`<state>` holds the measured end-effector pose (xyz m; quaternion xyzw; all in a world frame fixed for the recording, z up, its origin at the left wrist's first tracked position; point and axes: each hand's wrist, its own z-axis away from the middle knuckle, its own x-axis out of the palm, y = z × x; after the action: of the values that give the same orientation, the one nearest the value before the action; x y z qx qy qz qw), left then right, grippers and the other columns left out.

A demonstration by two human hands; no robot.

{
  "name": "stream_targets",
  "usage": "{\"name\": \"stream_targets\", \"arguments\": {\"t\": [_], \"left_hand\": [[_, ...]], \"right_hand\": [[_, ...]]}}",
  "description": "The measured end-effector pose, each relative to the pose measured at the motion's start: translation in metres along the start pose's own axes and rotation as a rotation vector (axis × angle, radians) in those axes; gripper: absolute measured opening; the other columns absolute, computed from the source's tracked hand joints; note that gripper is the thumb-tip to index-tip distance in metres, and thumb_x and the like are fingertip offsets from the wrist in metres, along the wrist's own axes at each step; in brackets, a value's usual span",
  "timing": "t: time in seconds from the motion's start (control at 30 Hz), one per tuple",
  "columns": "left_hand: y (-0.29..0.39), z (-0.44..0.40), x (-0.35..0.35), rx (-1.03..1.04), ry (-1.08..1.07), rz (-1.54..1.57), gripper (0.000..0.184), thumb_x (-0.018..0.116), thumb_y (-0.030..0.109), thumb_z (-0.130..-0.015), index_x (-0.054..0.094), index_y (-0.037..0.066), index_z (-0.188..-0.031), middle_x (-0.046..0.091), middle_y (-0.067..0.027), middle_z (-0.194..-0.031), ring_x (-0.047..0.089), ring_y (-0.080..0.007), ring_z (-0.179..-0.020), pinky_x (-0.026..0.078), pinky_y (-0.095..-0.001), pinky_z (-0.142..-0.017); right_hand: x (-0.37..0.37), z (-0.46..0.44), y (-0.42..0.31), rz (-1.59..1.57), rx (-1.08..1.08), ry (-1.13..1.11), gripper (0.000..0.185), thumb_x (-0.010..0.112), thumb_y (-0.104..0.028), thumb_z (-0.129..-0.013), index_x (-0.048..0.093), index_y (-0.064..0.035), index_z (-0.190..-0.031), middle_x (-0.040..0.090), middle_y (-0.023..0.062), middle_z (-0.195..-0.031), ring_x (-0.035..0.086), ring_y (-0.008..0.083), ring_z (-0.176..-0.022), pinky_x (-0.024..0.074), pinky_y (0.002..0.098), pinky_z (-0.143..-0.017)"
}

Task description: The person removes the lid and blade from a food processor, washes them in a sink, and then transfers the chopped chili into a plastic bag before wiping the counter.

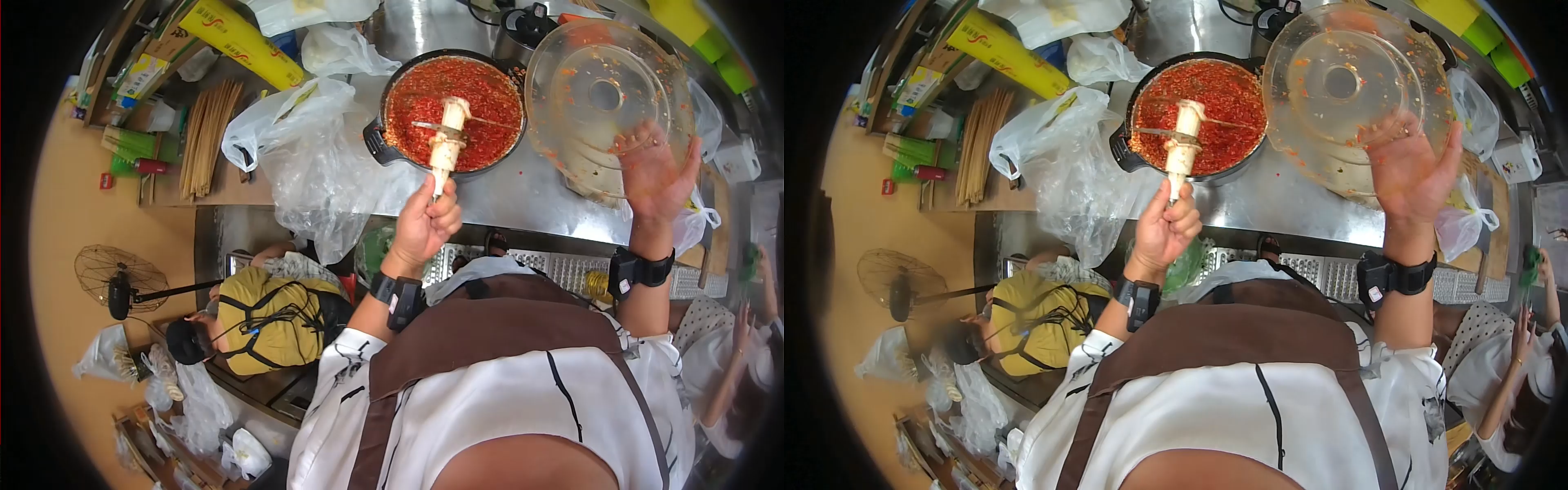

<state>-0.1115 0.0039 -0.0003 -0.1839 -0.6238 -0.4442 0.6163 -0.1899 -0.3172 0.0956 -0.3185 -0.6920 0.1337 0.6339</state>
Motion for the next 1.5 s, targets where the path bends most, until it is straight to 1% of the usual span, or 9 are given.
{"name": "stream_targets", "arguments": {"t": [0.63, 0.73, 0.9, 0.93, 0.97, 1.07, 1.3, 1.47, 1.5], "left_hand": [[-0.008, -0.001, -0.003, 0.043, -0.075, 0.067, 0.034, 0.036, 0.038, -0.099, 0.048, 0.006, -0.097, 0.025, 0.0083, -0.056, 0.022, -0.0058, -0.048, 0.021, -0.0218, -0.047], [-0.011, -0.005, -0.009, 0.027, -0.067, 0.067, 0.035, 0.038, 0.038, -0.099, 0.049, 0.006, -0.097, 0.025, 0.0082, -0.056, 0.023, -0.0056, -0.049, 0.021, -0.0215, -0.046], [-0.006, 0.004, -0.025, 0.044, -0.034, 0.048, 0.042, 0.037, 0.038, -0.099, 0.053, 0.002, -0.112, 0.027, 0.0086, -0.056, 0.024, -0.0065, -0.050, 0.023, -0.0227, -0.051], [-0.002, 0.002, -0.028, 0.041, -0.076, 0.045, 0.040, 0.037, 0.037, -0.099, 0.052, 0.002, -0.110, 0.026, 0.0082, -0.056, 0.024, -0.0063, -0.049, 0.023, -0.0228, -0.050], [0.002, 0.002, -0.028, 0.073, -0.077, -0.013, 0.038, 0.037, 0.036, -0.099, 0.050, 0.002, -0.109, 0.026, 0.0074, -0.055, 0.024, -0.0062, -0.049, 0.024, -0.0235, -0.048], [0.007, 0.005, -0.009, 0.129, -0.054, -0.061, 0.035, 0.036, 0.037, -0.100, 0.045, 0.003, -0.099, 0.023, 0.0059, -0.056, 0.020, -0.0066, -0.047, 0.021, -0.0233, -0.045], [0.013, 0.012, 0.007, 0.134, -0.043, -0.097, 0.035, 0.035, 0.038, -0.100, 0.043, 0.004, -0.094, 0.023, 0.0059, -0.054, 0.018, -0.0067, -0.044, 0.020, -0.0231, -0.043], [0.029, 0.009, -0.016, 0.128, -0.152, -0.168, 0.033, 0.032, 0.035, -0.101, 0.043, 0.005, -0.096, 0.026, 0.0053, -0.055, 0.023, -0.0063, -0.045, 0.023, -0.0237, -0.043], [0.033, 0.006, -0.021, 0.041, -0.229, -0.095, 0.037, 0.044, 0.040, -0.094, 0.047, 0.004, -0.102, 0.045, -0.0015, -0.066, 0.043, -0.0131, -0.057, 0.039, -0.0283, -0.055]], "right_hand": [[0.012, -0.005, -0.001, -0.011, 0.034, 0.002, 0.065, 0.040, -0.059, -0.089, 0.053, 0.0014, -0.110, 0.058, 0.0130, -0.105, 0.051, 0.0266, -0.103, 0.0341, 0.0417, -0.096], [0.010, -0.004, -0.002, -0.029, 0.023, 0.013, 0.068, 0.039, -0.064, -0.087, 0.059, -0.0007, -0.100, 0.062, 0.0101, -0.089, 0.057, 0.0229, -0.086, 0.0434, 0.0347, -0.082], [0.031, 0.000, 0.005, 0.018, -0.060, 0.177, 0.065, 0.034, -0.064, -0.090, 0.062, -0.0050, -0.089, 0.054, 0.0022, -0.073, 0.051, 0.0195, -0.071, 0.0421, 0.0325, -0.070], [0.021, -0.003, 0.005, -0.107, -0.034, 0.056, 0.065, 0.034, -0.064, -0.090, 0.063, -0.0060, -0.087, 0.055, 0.0027, -0.075, 0.053, 0.0201, -0.074, 0.0431, 0.0333, -0.073], [0.003, -0.008, 0.010, -0.206, -0.048, -0.148, 0.069, 0.031, -0.062, -0.091, 0.064, -0.0017, -0.094, 0.066, 0.0119, -0.089, 0.063, 0.0255, -0.081, 0.0478, 0.0380, -0.078], [0.014, -0.004, 0.014, -0.107, -0.035, 0.055, 0.069, 0.033, -0.065, -0.088, 0.063, -0.0031, -0.090, 0.066, 0.0134, -0.082, 0.063, 0.0256, -0.076, 0.0488, 0.0368, -0.073], [0.032, 0.003, 0.018, -0.098, -0.058, 0.087, 0.068, 0.033, -0.067, -0.088, 0.061, -0.0040, -0.087, 0.066, 0.0132, -0.077, 0.064, 0.0252, -0.070, 0.0493, 0.0353, -0.068], [0.032, 0.001, 0.027, -0.191, -0.045, 0.072, 0.067, 0.033, -0.065, -0.089, 0.061, -0.0044, -0.084, 0.066, 0.0133, -0.077, 0.064, 0.0230, -0.069, 0.0498, 0.0345, -0.068], [0.028, -0.002, 0.026, -0.214, -0.044, 0.019, 0.067, 0.033, -0.065, -0.089, 0.061, -0.0047, -0.083, 0.066, 0.0133, -0.078, 0.064, 0.0223, -0.069, 0.0499, 0.0342, -0.068]]}}
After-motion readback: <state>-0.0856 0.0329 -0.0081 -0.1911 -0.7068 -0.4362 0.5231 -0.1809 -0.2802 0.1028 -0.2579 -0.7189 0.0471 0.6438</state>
